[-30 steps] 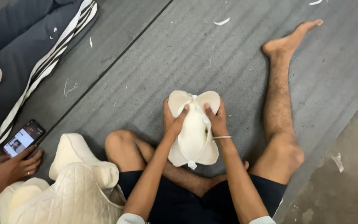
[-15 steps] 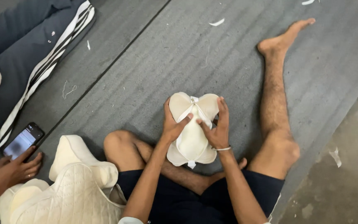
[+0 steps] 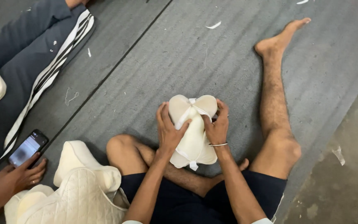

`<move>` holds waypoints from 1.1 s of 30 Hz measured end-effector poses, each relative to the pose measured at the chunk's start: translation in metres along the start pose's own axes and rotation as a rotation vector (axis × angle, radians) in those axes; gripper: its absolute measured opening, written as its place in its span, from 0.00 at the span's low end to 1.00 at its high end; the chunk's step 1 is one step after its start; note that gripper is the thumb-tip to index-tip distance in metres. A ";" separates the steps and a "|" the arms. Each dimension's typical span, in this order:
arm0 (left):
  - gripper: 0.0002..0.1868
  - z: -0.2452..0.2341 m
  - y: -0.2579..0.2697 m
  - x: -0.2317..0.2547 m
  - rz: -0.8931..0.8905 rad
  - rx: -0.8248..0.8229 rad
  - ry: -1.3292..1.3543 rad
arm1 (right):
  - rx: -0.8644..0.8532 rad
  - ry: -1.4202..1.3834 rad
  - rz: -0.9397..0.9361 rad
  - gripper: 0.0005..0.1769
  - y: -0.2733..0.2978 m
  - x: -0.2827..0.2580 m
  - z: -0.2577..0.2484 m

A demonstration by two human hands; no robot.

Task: Placing fabric covers onto bone-shaped foam neck pillows and securing the straps.

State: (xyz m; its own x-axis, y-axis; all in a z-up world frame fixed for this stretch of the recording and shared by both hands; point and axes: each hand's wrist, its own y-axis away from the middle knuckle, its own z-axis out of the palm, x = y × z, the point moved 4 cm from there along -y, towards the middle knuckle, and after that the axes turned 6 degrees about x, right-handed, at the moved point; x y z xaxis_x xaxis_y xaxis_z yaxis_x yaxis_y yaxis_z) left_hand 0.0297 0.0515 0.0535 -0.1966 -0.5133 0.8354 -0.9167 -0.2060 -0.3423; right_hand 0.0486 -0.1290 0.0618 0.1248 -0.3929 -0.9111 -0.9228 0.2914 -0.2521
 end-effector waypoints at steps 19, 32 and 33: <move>0.21 0.063 -0.040 -0.026 0.157 -0.415 -0.291 | -0.391 0.052 0.082 0.14 -0.049 0.056 -0.008; 0.10 0.103 -0.041 -0.013 0.566 -0.640 -0.682 | -0.544 0.513 -0.479 0.25 0.010 -0.001 -0.019; 0.09 0.095 -0.038 -0.007 0.624 -0.598 -0.658 | -0.606 0.555 -0.521 0.27 0.011 0.000 -0.016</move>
State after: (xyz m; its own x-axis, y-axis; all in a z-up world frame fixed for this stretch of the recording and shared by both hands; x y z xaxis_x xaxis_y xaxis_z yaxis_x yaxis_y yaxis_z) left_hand 0.0985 -0.0163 0.0201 -0.6252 -0.7692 0.1317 -0.7757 0.5941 -0.2127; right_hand 0.0331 -0.1395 0.0641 0.5245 -0.7461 -0.4102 -0.8511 -0.4727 -0.2284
